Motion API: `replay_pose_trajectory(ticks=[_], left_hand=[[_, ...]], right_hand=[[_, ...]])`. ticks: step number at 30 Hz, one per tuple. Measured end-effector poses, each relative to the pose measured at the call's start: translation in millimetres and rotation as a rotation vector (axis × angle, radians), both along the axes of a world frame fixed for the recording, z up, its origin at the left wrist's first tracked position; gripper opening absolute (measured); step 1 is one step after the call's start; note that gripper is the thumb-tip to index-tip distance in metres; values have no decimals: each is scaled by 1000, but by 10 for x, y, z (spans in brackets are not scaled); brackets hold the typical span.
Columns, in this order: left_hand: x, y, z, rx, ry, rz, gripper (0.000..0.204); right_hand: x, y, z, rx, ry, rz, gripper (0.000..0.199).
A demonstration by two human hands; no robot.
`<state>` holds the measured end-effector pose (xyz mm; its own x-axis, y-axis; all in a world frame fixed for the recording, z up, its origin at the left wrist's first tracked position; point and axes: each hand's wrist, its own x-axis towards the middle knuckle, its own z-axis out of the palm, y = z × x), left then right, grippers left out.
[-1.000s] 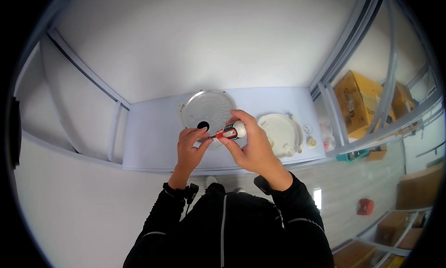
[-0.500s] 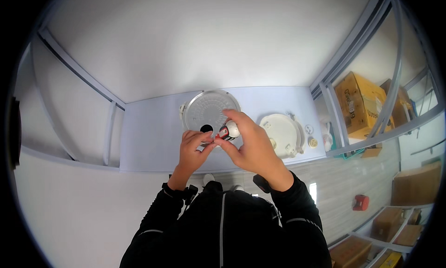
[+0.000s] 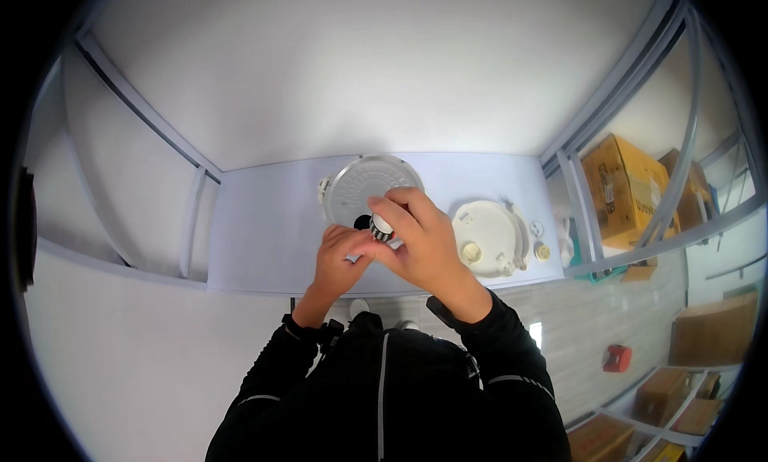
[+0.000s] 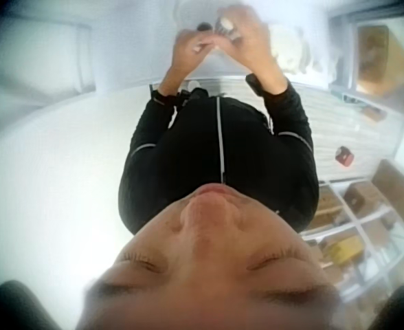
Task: The person uses a screwdriver to fasten screws into a white circular light fixture base and then into a white dome cover. The person handles the fixture parts and the screwdriver throughout the process.
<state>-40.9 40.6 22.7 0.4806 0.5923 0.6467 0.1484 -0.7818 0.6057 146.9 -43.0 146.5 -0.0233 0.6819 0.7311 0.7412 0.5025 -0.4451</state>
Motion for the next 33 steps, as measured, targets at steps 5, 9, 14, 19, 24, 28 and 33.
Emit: replay_pose_trajectory(ticks=[5, 9, 14, 19, 24, 28, 33], left_hand=[[-4, -13, 68, -28, -4, -11, 35], [-16, -17, 65, -35, 24, -25, 31], [-2, -21, 68, -25, -5, -15, 28], [5, -24, 20, -44, -45, -5, 27], [-8, -27, 11, -54, -6, -11, 26], [-16, -32, 16, -62, 0, -20, 25], [-58, -38, 3, -82, 5, -21, 27]], right_hand=[[-139, 14, 138, -35, 244, 136, 72], [-134, -12, 106, -80, 292, 118, 63], [-96, -41, 16, -19, 107, -3, 58], [-156, -19, 109, 10, 211, 125, 62], [-65, -41, -70, -22, 168, 66, 72], [-99, -101, -111, 0, 53, -97, 66], [-218, -19, 89, -48, 368, 180, 77]])
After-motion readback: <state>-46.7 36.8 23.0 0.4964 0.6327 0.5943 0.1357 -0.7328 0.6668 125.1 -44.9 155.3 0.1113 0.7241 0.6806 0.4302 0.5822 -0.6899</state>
